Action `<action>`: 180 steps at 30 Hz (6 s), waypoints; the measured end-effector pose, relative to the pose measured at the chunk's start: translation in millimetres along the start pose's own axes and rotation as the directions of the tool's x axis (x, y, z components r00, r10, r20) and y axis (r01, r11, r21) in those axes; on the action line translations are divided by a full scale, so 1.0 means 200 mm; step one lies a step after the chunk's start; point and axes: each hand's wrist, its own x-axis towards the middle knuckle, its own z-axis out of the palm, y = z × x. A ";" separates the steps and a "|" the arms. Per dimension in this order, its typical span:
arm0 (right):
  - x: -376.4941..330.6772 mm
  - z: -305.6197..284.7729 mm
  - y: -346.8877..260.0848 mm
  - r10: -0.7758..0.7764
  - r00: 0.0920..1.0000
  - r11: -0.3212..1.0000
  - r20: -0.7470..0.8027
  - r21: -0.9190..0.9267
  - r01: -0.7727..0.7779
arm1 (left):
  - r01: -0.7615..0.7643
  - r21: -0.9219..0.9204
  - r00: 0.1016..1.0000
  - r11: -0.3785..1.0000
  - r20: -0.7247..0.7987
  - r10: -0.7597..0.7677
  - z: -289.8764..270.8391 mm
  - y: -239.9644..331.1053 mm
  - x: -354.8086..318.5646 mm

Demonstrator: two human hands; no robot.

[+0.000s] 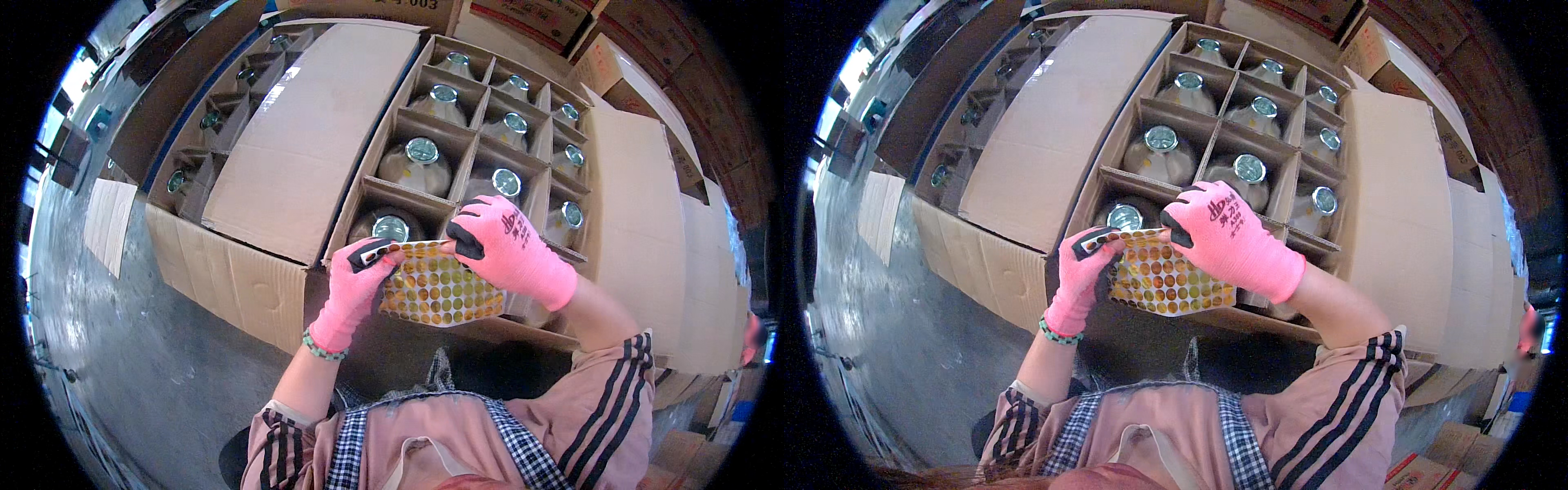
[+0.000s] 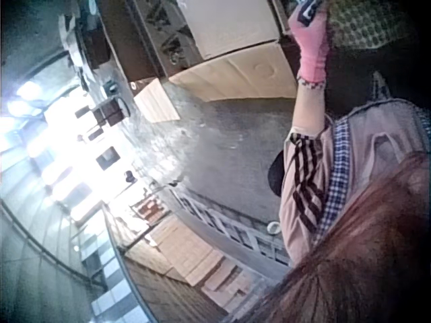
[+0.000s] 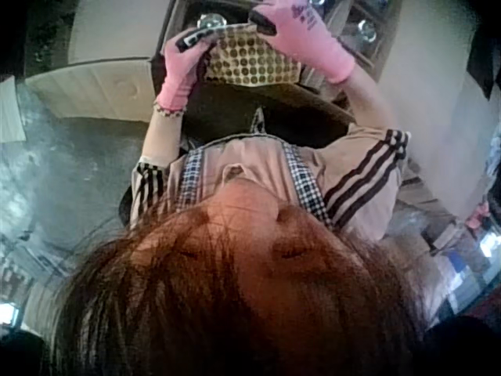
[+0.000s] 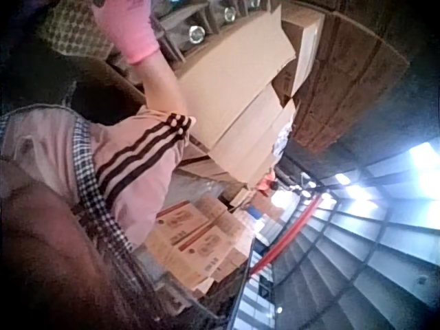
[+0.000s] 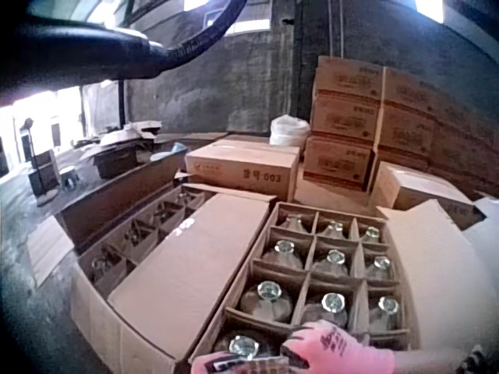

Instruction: The person applies round stickers to the tops of glass jars arranged in a cardboard box. They peel individual stickers from a sheet and press them onto the jar lids one by one.

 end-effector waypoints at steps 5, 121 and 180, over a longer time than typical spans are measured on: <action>-0.04 0.02 -0.01 -0.091 0.988 0.995 -0.126 -0.055 0.085 | -0.001 -0.058 1.000 0.998 0.005 0.001 0.00 0.02 -0.01; 0.65 -0.12 1.64 0.673 0.739 0.600 -0.031 -0.563 -0.569 | 0.108 -0.063 0.992 0.992 0.073 -0.104 -0.17 0.20 1.02; 0.76 0.18 0.55 -0.180 0.883 0.980 -0.433 -0.160 0.121 | 0.102 -0.136 0.978 0.985 0.197 -0.074 -0.20 0.18 1.04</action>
